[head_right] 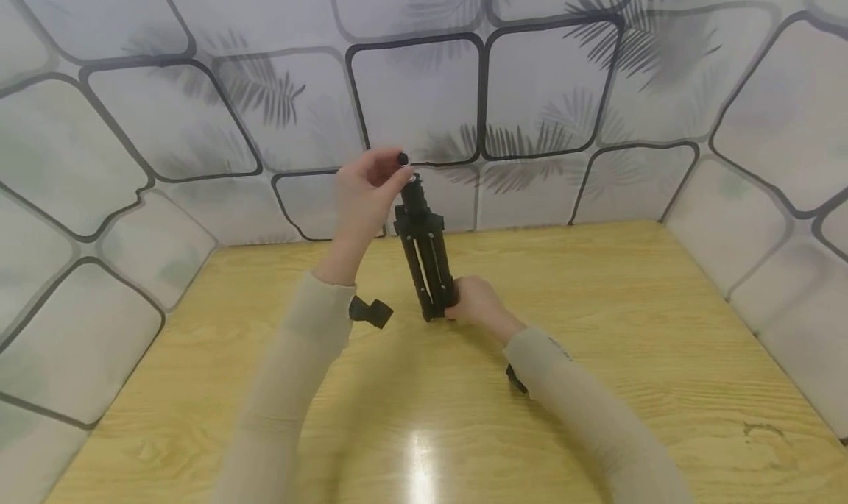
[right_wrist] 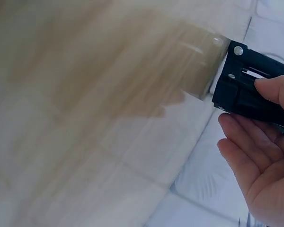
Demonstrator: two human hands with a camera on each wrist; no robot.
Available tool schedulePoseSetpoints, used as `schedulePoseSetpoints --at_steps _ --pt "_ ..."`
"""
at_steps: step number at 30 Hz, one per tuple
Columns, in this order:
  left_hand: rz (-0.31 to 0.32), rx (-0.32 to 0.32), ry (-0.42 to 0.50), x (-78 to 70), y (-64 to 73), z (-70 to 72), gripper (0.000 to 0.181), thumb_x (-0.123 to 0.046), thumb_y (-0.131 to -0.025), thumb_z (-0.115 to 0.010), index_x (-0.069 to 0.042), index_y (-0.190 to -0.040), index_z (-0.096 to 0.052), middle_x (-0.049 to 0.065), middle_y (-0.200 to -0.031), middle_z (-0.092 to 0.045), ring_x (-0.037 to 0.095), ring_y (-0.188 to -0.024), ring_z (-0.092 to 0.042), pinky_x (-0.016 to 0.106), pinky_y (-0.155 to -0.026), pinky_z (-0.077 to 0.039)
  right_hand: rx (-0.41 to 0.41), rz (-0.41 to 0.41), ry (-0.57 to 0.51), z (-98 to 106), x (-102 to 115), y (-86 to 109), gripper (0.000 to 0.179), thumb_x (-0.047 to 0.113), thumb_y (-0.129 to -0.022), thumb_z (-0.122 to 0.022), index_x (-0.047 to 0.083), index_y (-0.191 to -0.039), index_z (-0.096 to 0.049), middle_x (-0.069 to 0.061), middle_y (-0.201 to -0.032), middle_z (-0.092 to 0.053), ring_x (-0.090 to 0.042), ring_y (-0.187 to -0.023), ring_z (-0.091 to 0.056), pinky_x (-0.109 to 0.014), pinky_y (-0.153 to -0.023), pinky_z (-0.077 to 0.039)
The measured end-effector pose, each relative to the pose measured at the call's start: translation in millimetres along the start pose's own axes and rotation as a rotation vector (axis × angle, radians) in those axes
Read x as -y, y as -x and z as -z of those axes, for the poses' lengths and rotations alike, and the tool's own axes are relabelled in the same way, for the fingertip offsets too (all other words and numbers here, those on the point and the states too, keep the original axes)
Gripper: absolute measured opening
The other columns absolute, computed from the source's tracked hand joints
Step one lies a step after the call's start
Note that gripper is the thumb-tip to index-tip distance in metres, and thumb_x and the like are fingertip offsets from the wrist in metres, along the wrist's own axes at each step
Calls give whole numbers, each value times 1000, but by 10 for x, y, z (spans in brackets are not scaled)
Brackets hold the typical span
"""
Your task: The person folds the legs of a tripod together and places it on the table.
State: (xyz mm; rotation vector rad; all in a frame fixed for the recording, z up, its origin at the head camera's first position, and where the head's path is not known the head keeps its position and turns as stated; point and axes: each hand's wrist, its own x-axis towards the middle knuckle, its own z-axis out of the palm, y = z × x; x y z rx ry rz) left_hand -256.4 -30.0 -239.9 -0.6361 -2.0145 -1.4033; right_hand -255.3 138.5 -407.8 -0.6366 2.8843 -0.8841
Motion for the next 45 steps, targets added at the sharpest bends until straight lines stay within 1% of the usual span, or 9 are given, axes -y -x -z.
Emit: schedulePoseSetpoints --at_steps 4,7,11,14,18,20,25,35,45 --pt "40 -10 27 70 87 249 24 -7 -77 -69 3 -98 -63 11 -85 -65 15 -75 -60 22 -68 -48 -63 6 72 130 -101 56 11 7 -68 -68 3 -76 -62 -2 -66 -59 -18 -60 -54 -35 -57 -46" --pt "68 -25 -9 188 162 442 24 -6 -75 -70 4 -95 -64 12 -81 -65 16 -71 -60 23 -66 -49 -96 -8 119 251 -181 97 9 7 -69 -68 3 -76 -62 -5 -69 -60 -21 -63 -55 -38 -59 -45" --pt "112 -20 -93 365 287 658 23 -7 -74 -71 4 -93 -65 14 -80 -64 19 -71 -60 24 -65 -49 -97 -20 159 384 -250 134 15 8 -73 -69 0 -84 -63 -9 -77 -62 -26 -70 -57 -41 -63 -47" --pt "195 27 -117 501 399 787 22 -7 -75 -70 4 -94 -65 15 -81 -64 21 -72 -60 26 -65 -49 -85 -26 186 455 -282 160 21 7 -74 -68 -2 -92 -63 -13 -84 -63 -29 -75 -58 -42 -66 -47" --pt "318 131 -169 710 549 905 22 -9 -77 -69 1 -96 -65 13 -84 -64 20 -74 -60 28 -65 -49 -78 -42 211 516 -323 189 23 5 -75 -67 -4 -96 -62 -17 -91 -62 -32 -81 -58 -44 -69 -47" --pt "367 185 -203 808 619 939 23 -12 -78 -69 0 -97 -65 12 -86 -64 20 -75 -60 29 -66 -50 -75 -49 219 536 -336 199 24 4 -75 -66 -4 -97 -61 -18 -92 -62 -32 -82 -57 -44 -70 -46" --pt "431 290 -264 1018 779 981 23 -15 -79 -67 -1 -97 -65 11 -88 -65 20 -76 -59 31 -64 -50 -68 -45 244 565 -356 217 26 3 -76 -65 -6 -100 -60 -20 -97 -61 -35 -86 -57 -45 -72 -46" --pt "425 510 -392 1344 1004 966 22 -11 -80 -66 4 -95 -64 12 -87 -64 22 -77 -59 34 -68 -50 -48 -31 305 552 -397 195 25 4 -76 -65 -4 -100 -60 -18 -93 -62 -29 -78 -58 -42 -68 -48" --pt "424 635 -439 1579 1123 934 13 -6 -77 -68 2 -86 -64 9 -81 -64 22 -76 -59 34 -70 -48 -65 21 352 480 -375 190 25 4 -74 -68 -3 -96 -61 -17 -90 -63 -32 -81 -58 -43 -70 -47"
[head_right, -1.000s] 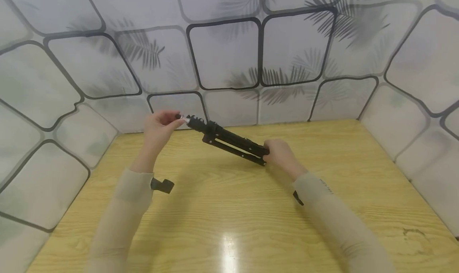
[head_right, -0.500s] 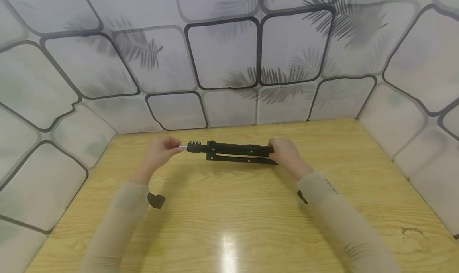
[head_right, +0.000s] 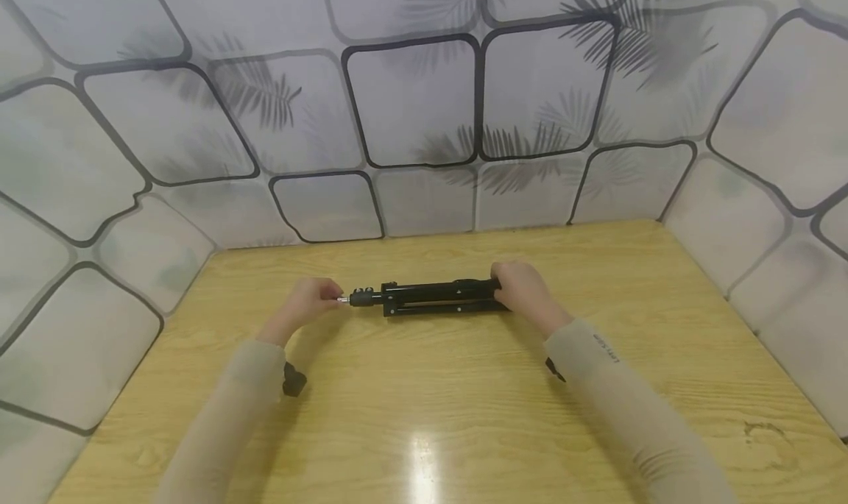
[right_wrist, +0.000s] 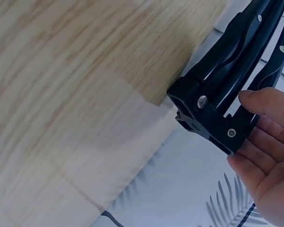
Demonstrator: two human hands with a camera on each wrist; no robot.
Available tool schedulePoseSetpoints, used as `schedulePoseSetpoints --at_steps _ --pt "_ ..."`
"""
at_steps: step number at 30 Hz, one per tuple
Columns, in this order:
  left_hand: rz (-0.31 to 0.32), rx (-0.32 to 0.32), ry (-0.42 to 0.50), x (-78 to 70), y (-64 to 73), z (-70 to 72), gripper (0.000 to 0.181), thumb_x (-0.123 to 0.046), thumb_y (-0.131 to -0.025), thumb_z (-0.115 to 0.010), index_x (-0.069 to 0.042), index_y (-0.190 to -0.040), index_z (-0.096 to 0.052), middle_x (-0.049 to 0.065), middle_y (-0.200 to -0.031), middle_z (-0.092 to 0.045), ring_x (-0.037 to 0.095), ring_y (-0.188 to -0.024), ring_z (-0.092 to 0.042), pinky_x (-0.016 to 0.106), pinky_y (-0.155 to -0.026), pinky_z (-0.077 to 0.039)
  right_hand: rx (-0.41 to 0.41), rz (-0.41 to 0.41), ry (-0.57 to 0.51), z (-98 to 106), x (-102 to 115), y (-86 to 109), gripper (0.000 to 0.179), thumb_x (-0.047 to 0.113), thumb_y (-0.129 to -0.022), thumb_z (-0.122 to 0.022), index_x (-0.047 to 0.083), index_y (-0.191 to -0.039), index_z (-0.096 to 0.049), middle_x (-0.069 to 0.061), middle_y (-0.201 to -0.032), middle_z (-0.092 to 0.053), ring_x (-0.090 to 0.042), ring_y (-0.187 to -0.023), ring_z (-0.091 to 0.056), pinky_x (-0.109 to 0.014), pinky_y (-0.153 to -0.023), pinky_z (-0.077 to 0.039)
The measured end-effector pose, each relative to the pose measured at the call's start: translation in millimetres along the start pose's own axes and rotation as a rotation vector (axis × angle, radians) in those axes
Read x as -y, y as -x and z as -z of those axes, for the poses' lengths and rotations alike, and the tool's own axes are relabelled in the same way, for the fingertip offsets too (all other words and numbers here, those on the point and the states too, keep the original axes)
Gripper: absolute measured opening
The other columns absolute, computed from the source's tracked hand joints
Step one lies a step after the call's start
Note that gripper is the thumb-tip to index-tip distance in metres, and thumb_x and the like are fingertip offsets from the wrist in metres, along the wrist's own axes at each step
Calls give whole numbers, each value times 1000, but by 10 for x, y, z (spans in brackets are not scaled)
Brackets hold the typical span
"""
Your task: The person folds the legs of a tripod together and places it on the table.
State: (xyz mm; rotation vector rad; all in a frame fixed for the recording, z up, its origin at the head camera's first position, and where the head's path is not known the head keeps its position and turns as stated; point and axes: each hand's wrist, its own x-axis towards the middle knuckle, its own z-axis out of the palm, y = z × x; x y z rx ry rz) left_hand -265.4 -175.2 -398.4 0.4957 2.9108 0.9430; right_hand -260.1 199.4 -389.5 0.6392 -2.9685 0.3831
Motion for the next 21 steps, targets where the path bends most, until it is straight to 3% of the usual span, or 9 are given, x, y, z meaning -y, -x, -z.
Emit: schedulePoseSetpoints --at_steps 6,17,21 --pt "2 15 -10 -7 -7 -4 12 -3 -76 -67 3 -86 -63 10 -81 -63 22 -77 -59 34 -72 -48 -9 12 16 1 0 10 26 4 -75 -68 -4 -98 -59 -17 -91 -62 -31 -79 -59 -42 -70 -48" --pt "9 31 -114 -34 22 -42 10 -8 -77 -69 -1 -82 -65 7 -79 -63 20 -75 -58 34 -70 -47 -24 25 58 -10 68 90 27 8 -74 -71 -2 -96 -60 -15 -89 -63 -27 -76 -60 -37 -65 -49" --pt "41 20 -143 -101 38 -50 24 -18 -82 -65 0 -97 -63 12 -95 -62 25 -89 -57 39 -78 -45 -46 5 40 -12 102 125 32 16 -78 -68 -2 -102 -60 -16 -95 -62 -29 -79 -60 -40 -67 -49"
